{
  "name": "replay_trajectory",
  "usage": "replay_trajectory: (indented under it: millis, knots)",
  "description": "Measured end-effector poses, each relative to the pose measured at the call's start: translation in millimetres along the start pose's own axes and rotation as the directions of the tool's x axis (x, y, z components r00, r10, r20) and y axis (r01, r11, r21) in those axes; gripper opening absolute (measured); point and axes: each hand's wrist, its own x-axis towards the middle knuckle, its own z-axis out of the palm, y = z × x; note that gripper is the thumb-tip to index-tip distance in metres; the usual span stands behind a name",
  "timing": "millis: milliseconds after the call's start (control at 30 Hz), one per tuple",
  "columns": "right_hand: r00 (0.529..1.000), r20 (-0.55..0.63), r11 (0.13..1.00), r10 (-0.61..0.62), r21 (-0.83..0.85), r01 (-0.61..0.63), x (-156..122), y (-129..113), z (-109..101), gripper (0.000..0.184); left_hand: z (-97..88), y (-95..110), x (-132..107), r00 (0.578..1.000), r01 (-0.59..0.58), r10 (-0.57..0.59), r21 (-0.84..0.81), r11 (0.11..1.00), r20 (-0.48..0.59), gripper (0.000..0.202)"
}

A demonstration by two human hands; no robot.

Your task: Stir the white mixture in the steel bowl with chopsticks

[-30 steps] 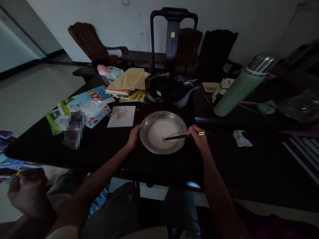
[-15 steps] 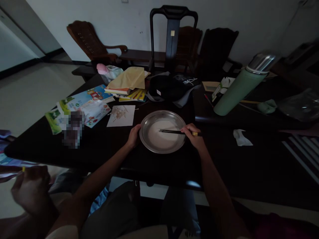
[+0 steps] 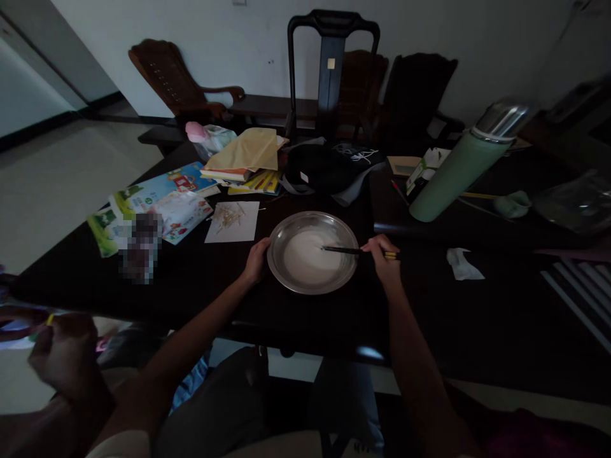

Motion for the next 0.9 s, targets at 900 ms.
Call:
replay_trajectory:
  millis: [900]
  knots:
    - [0.994, 0.080, 0.988, 0.079, 0.129, -0.089, -1.4, 0.2, 0.4, 0.043, -2.8, -3.0, 1.9, 1.000, -0.005, 0.005, 0.000, 1.000, 0.012, 0.022]
